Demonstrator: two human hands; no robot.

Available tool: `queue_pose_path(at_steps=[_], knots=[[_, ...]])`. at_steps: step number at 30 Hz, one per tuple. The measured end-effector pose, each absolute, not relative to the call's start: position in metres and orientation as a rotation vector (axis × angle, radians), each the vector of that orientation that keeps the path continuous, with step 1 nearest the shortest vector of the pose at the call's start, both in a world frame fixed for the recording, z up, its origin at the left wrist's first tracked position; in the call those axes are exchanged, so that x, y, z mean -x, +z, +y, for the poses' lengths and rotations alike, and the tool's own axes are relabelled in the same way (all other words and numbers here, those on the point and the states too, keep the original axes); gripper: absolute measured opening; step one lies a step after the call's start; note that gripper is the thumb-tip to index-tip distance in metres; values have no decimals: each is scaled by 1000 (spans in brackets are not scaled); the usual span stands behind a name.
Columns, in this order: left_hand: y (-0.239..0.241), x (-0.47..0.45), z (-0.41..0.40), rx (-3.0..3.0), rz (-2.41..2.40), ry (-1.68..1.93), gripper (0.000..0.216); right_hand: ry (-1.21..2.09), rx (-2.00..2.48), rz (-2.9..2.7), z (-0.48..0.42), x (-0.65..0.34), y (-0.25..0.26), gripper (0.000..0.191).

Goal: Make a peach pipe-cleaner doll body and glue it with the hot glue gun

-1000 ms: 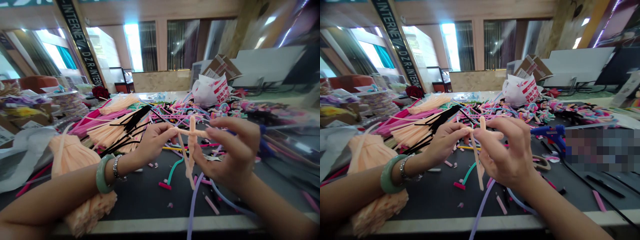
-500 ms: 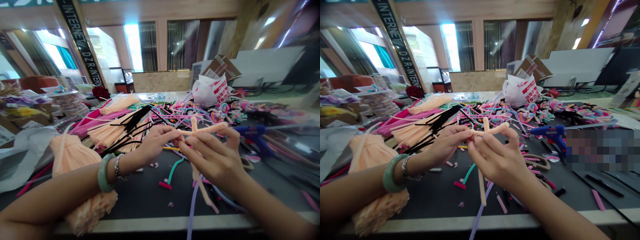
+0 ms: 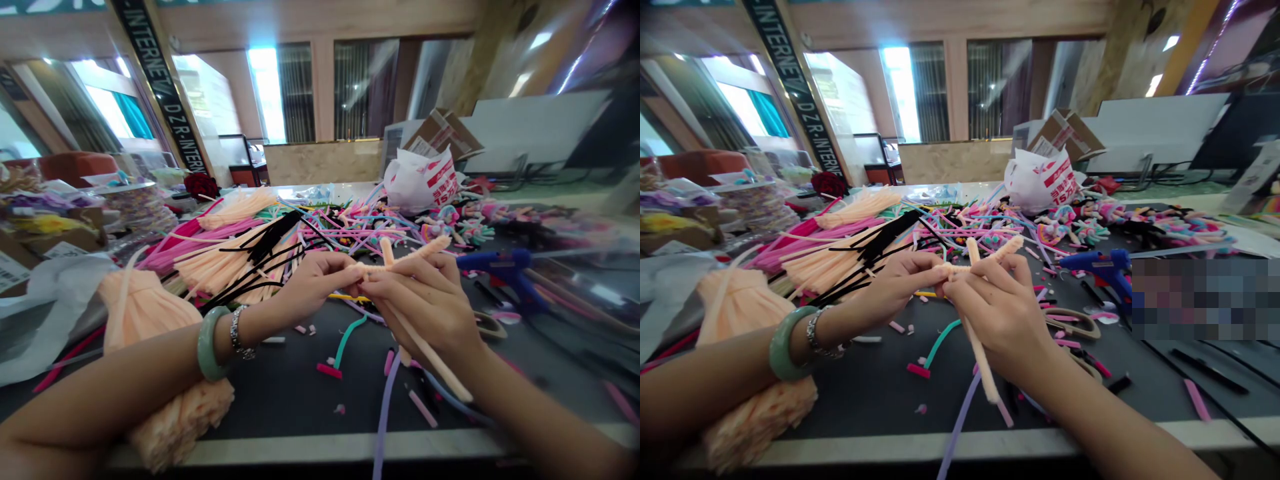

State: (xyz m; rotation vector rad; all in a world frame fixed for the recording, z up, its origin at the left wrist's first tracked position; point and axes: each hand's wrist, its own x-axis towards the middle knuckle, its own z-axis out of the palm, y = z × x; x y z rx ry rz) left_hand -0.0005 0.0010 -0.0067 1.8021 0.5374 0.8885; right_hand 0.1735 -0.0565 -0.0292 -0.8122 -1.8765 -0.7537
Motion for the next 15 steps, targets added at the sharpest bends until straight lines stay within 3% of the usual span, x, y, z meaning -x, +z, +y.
queue_pose_path(at_steps=[15], knots=[[-5,2,1,-1823,527,903,19,-683,760,-2116,-66,-183,-20,12]])
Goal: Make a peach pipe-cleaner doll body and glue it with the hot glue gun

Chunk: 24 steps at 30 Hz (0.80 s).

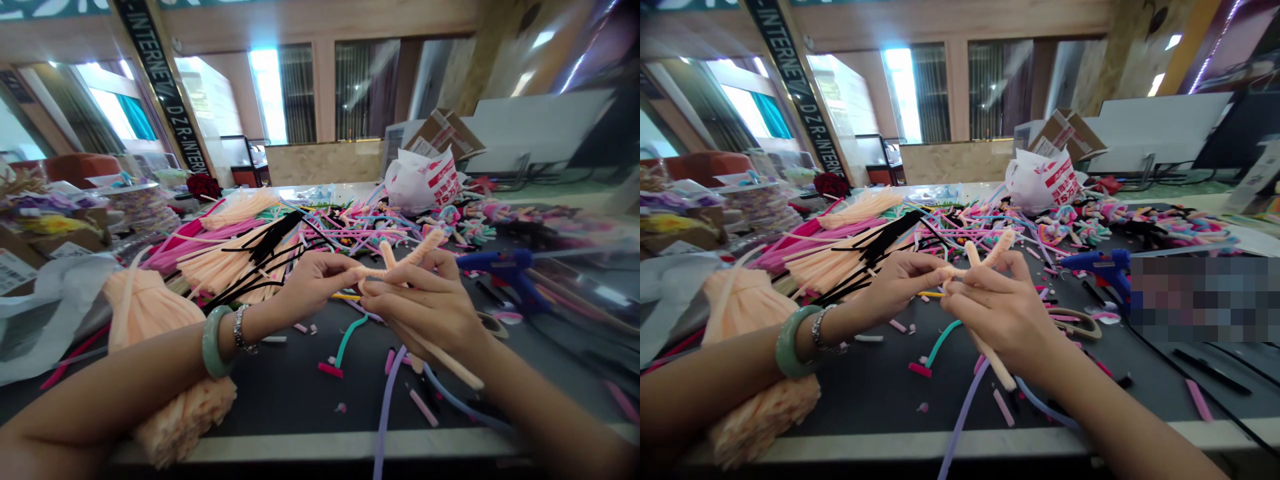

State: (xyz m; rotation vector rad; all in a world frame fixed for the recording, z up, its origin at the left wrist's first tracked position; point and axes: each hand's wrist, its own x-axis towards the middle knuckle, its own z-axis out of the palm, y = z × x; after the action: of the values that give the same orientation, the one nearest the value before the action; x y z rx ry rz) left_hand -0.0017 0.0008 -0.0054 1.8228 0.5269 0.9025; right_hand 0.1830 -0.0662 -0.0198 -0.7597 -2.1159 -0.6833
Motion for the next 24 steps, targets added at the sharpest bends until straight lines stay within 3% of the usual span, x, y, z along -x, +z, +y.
queue_pose_path(at_steps=[14,24], knots=[[-5,1,1,-1791,516,862,16,-669,748,-2177,-72,-184,-11,13],[-8,4,-1,-2013,562,919,22,-960,752,-2132,-87,-180,3,20]])
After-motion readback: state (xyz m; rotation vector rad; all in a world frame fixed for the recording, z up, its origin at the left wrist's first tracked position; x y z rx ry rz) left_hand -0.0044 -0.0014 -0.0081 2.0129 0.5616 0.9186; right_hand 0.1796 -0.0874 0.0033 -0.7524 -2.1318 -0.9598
